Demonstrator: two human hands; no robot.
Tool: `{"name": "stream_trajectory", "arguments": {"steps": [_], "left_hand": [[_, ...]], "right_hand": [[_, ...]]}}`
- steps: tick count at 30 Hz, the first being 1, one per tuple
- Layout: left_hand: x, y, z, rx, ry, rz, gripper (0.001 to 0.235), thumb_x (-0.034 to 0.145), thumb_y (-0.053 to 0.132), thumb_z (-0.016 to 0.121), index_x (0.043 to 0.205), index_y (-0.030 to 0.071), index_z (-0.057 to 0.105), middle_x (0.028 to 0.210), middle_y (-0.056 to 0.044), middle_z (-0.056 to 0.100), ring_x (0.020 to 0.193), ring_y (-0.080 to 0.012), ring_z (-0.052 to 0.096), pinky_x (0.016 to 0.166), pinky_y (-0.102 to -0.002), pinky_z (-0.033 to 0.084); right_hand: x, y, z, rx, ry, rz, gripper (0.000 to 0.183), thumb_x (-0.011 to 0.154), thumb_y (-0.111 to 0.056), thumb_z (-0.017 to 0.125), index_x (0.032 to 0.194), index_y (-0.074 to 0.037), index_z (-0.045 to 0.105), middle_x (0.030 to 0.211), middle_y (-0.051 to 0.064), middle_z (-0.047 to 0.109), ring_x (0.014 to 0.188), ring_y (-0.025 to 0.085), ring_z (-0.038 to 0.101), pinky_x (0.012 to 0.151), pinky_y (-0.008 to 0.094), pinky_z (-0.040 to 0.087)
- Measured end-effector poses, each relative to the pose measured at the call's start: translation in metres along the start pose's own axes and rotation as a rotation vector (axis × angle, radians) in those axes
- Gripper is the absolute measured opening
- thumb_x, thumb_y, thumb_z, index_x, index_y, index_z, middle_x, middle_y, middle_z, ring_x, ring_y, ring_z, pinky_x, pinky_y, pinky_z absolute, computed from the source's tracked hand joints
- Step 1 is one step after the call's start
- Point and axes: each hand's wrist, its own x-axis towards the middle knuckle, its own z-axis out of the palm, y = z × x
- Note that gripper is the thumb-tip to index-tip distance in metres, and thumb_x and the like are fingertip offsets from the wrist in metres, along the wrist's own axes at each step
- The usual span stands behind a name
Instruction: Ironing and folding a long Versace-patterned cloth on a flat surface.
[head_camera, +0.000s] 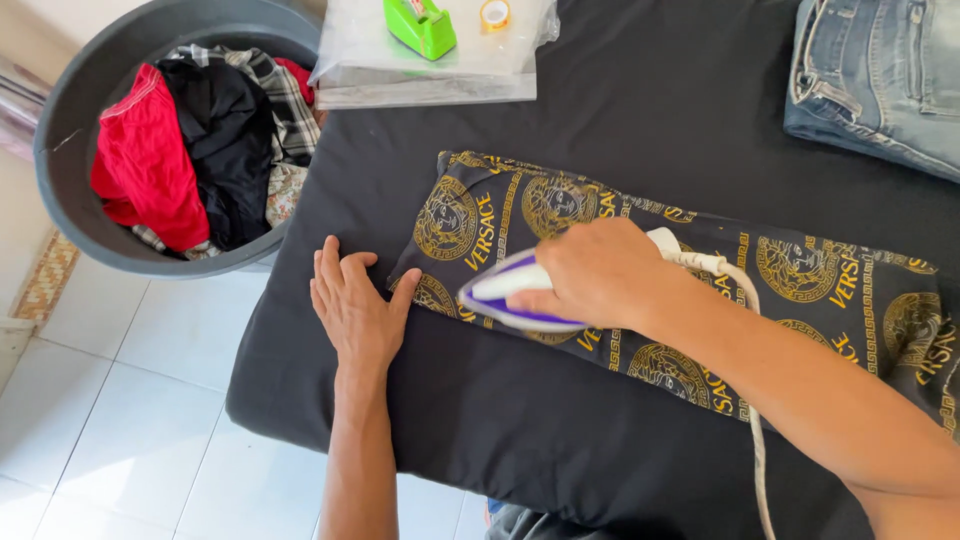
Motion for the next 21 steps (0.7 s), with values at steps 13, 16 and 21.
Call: {"name": "stream_trajectory", "arguments": {"steps": [13,16,21], "left_hand": [[-0.004,0.061,0.015,0.010,-0.275,0.411,0.070,0.097,0.042,0.065,0.154,0.007,0.046,0.163,-0.017,0.037,0.151,-0.0369,0.034,0.119,-0.055,0.028],[-0.001,0.058,0.010,0.028,-0.311,0.386,0.068,0.098,0.044,0.059,0.154,0.008,0.046,0.165,-0.013,0.038,0.152,-0.0332,0.034,0.121,-0.054,0.027],[0.000,0.056,0.008,0.000,-0.326,0.374,0.069,0.096,0.043,0.061,0.153,0.007,0.047,0.164,-0.013,0.038,0.151,-0.0338,0.034,0.120,-0.053,0.028]], "right_hand": [[-0.078,0.051,0.021,-0.061,0.030,0.385,0.068,0.084,-0.075,0.054,0.082,-0.010,0.073,0.069,0.013,0.072,0.069,0.035,0.073,0.065,0.048,0.058],[-0.078,0.050,0.021,-0.034,0.060,0.380,0.065,0.086,-0.071,0.055,0.083,-0.009,0.073,0.069,0.014,0.073,0.069,0.035,0.072,0.063,0.048,0.057],[-0.072,0.043,0.021,-0.059,0.029,0.283,0.066,0.086,-0.072,0.056,0.080,-0.008,0.073,0.076,0.013,0.074,0.071,0.034,0.073,0.064,0.046,0.058]]}}
